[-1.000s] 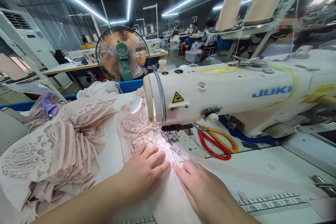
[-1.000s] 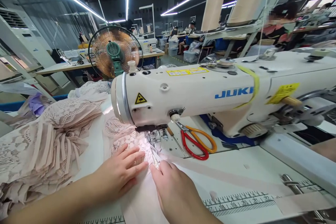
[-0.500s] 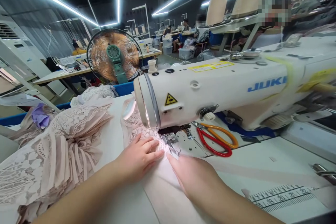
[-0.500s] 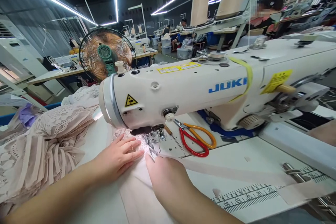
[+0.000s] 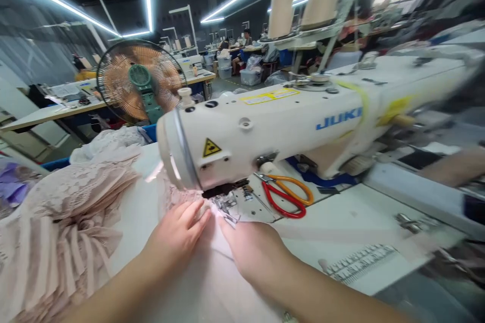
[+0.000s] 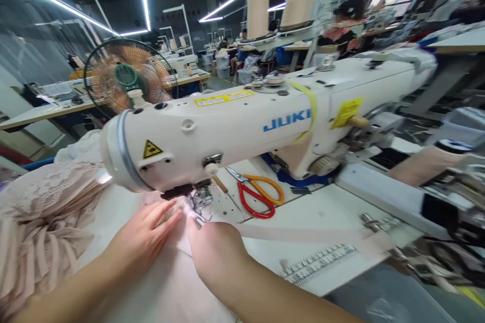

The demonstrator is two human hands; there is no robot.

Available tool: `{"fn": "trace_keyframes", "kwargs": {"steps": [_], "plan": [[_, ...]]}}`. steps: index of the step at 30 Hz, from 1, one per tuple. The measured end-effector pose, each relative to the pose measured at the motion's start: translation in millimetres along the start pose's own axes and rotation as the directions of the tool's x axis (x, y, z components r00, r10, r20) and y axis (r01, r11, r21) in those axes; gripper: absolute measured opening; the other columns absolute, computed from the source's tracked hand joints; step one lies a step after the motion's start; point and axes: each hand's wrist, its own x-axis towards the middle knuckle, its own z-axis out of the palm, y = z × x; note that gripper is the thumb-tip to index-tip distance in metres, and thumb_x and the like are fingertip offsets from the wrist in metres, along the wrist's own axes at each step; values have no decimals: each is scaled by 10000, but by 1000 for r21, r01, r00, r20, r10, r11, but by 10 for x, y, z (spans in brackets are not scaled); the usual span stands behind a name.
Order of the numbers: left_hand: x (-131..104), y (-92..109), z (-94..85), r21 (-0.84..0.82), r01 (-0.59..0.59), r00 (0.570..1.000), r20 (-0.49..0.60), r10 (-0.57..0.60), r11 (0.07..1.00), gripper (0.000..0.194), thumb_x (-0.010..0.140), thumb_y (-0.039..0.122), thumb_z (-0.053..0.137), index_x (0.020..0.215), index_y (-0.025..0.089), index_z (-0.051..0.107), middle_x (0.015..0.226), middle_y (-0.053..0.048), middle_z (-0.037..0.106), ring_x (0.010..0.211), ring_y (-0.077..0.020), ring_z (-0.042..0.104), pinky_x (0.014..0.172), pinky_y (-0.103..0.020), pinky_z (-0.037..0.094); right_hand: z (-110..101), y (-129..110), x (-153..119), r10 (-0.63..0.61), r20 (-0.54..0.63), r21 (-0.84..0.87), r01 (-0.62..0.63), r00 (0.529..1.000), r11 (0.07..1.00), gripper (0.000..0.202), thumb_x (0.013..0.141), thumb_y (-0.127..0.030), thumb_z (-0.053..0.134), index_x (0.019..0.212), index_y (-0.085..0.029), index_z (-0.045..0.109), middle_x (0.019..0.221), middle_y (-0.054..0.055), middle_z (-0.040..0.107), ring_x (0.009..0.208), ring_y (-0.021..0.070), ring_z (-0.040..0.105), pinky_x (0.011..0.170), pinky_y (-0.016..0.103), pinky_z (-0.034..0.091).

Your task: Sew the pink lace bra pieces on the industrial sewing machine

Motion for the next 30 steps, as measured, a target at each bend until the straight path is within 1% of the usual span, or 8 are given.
{"fn": "trace_keyframes", "kwargs": {"steps": [2,4,7,9,14,19,24,30], "plan": [[-45,159,47,16,-20,994,-110,22,1000,364,878,169,356,1154,176,593,1146,-115,632,1045,-249,574,873,-369,478,-21,4,-16,-4,28,-28,5,1000,1000,686,580,-19,592,1251,-147,529,650,82,683,556,274,651,436,297,410],[-71,280,106,45,-54,984,-169,61,998,374,864,197,383,1185,173,573,1137,-102,641,1053,-260,573,881,-375,471,-42,18,-27,-9,53,-49,11,999,999,584,617,-67,593,1188,-178,542,701,66,682,578,246,649,439,282,415],[-70,368,189,75,-108,963,-239,123,991,461,847,251,433,1294,157,496,1205,-119,609,1123,-307,537,917,-416,438,-63,61,-46,-25,82,-46,29,996,999,457,637,-116,609,1086,-187,562,755,53,667,609,219,638,440,267,420],[-66,389,212,53,-80,966,-241,90,995,494,850,270,445,1330,156,460,1269,-130,566,1151,-310,523,908,-408,446,-67,91,-74,-50,84,-29,52,995,998,438,664,-136,600,1096,-183,552,781,50,662,648,214,638,468,269,443],[-82,473,94,5,60,996,-71,-59,998,456,853,387,472,1227,140,556,1303,-144,544,1137,-303,541,903,-397,474,-5,115,-157,-80,71,5,80,994,997,397,800,-109,476,1184,-178,550,899,77,679,805,252,655,651,346,518],[-18,521,-61,-109,190,965,202,-165,976,564,861,463,449,1235,52,548,1341,-191,494,1227,-308,471,1007,-397,416,186,145,-139,-58,83,-33,61,995,998,485,852,-122,407,1319,-215,499,913,86,685,835,285,663,674,401,539],[-7,459,-81,-211,259,944,260,-201,943,601,861,463,467,1277,31,494,1401,-229,402,1284,-331,395,1051,-424,369,320,203,-125,-135,-22,-81,133,991,988,491,834,-158,391,1302,-215,527,832,75,692,761,279,676,622,402,551],[9,344,-14,-245,262,941,281,-190,934,649,851,494,492,1327,56,436,1426,-235,359,1295,-353,365,1052,-464,359,400,252,-129,-190,-195,-104,172,962,980,444,828,-171,384,1204,-202,617,739,54,691,651,242,676,534,344,529]]}}
